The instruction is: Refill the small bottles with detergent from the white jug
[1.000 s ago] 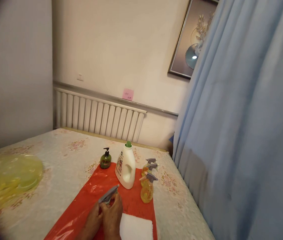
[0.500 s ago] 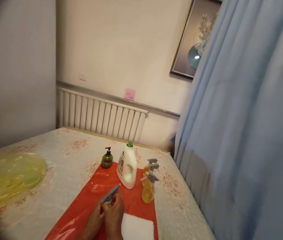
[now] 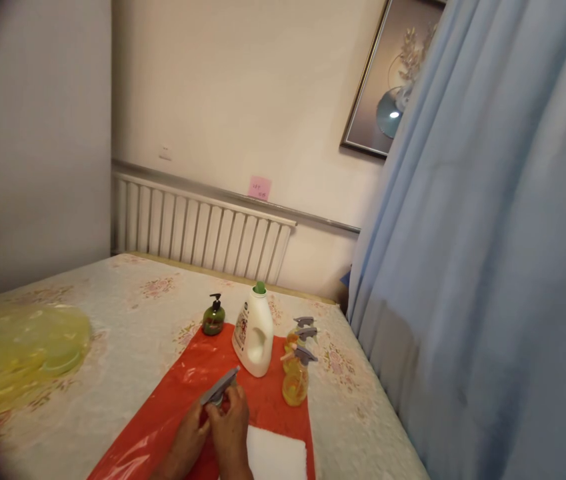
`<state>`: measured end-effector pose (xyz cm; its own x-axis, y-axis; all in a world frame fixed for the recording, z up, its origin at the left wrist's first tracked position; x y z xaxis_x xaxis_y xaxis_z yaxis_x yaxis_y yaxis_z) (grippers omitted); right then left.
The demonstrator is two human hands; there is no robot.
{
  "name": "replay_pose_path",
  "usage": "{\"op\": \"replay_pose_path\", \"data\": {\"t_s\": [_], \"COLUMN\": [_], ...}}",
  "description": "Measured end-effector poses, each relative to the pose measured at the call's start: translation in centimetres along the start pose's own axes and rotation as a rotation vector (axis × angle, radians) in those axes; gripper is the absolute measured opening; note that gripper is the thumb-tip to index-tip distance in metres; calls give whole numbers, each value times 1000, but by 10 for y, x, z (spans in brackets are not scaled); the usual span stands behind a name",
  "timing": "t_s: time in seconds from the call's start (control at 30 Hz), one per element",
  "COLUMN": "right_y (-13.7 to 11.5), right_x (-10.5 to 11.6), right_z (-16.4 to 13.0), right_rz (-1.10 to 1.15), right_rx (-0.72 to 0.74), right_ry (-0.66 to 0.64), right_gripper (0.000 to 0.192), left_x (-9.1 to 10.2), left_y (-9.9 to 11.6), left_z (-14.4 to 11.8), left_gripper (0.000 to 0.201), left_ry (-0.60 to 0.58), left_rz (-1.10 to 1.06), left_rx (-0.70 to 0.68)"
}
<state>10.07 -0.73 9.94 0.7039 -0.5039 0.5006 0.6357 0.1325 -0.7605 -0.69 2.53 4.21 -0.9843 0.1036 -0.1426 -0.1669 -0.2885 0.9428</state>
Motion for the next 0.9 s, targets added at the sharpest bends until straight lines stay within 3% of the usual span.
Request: {"op": "replay_pose_path", "data": {"t_s": [0.17,0.47,0.73,0.9], "right_y": [2,-2,2,-4], "right_x": [-6,2,-7,0], "right_z": [-3,4,-2,0], "right_rz": [-29,-81,-47,-30], "right_rx": [-126,52,-118,-55], "right_ry": [55,-136,32,-47], "right_gripper": [14,17,11,18], "left_x": [-1,0,0,0], "left_y": [8,-1,0,-3], "left_z": [-2,1,0,1], "left_gripper": [33,42,40,39], "left_ry": [-23,0,-42,-28], "left_rz": [-5,-2,-27,-9], "left_rx": [3,-28,2,8]}}
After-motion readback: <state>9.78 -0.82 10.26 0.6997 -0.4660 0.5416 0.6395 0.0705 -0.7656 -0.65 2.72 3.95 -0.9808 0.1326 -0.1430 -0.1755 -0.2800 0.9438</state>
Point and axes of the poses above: each hand's wrist, its own z-axis towards the middle knuckle, its own x-axis out of the back of the hand, y = z × x, the point moved 4 cm from there along z, towards the middle knuckle, and after that the axes turned 13 degrees about -z, right-handed, at the moved point
